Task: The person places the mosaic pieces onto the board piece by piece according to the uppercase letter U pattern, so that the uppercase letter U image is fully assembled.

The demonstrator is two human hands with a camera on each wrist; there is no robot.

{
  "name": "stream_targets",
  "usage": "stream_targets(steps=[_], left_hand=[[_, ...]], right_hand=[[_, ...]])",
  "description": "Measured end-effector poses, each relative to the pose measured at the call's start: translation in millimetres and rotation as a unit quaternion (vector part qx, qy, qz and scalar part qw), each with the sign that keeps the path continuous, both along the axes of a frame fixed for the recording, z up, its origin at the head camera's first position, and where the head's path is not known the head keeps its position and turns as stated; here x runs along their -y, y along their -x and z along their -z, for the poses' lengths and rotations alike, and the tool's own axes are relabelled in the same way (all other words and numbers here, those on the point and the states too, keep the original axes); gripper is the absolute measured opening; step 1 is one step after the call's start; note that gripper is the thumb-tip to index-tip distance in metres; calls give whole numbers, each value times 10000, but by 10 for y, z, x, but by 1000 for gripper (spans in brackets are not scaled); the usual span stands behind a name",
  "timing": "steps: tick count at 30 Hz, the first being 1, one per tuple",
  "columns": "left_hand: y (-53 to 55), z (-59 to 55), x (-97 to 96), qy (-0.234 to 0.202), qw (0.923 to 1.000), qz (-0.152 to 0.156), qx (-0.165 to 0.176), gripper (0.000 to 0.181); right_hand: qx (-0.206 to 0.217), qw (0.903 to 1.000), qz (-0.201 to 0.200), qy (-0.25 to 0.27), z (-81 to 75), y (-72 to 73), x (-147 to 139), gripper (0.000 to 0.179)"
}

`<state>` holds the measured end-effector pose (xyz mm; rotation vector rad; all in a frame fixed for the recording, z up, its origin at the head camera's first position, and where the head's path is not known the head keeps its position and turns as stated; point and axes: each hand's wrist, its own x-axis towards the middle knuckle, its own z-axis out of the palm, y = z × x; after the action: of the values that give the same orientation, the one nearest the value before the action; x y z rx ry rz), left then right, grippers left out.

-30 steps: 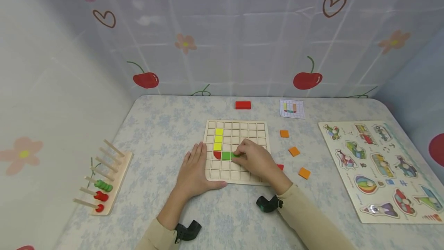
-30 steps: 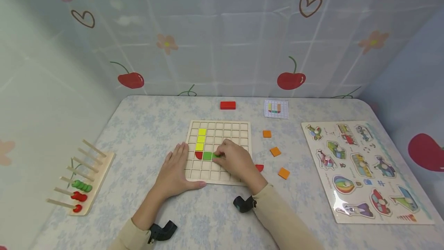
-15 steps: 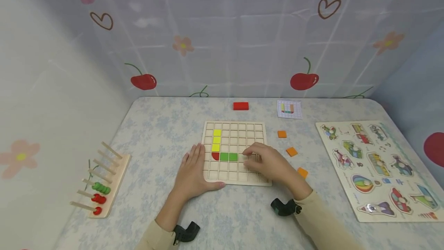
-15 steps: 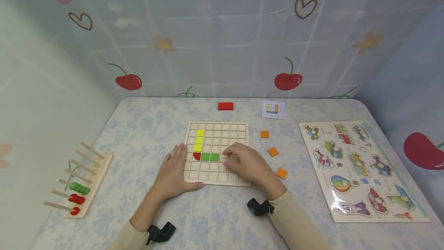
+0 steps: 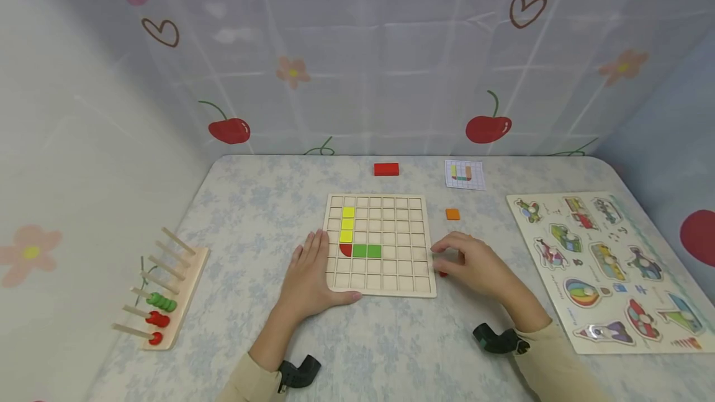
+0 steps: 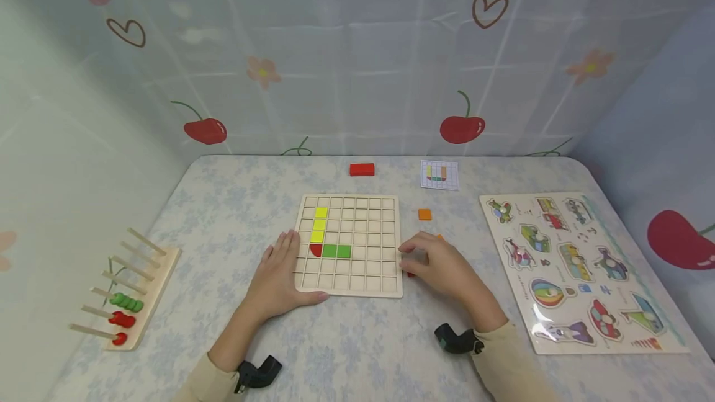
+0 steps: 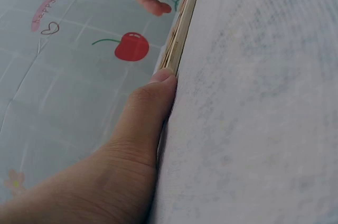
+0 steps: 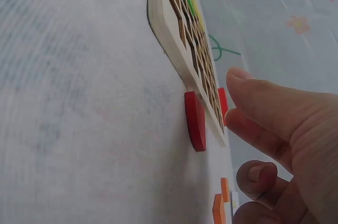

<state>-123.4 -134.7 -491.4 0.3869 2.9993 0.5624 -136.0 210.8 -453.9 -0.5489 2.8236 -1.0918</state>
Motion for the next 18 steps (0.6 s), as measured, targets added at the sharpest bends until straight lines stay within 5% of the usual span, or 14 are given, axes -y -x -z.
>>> stream_targets(steps=[18], left_hand=[[4, 0, -8, 34, 10000, -10, -27, 141]], right_hand=[[-121, 9999, 31, 88, 72, -63, -123, 18]])
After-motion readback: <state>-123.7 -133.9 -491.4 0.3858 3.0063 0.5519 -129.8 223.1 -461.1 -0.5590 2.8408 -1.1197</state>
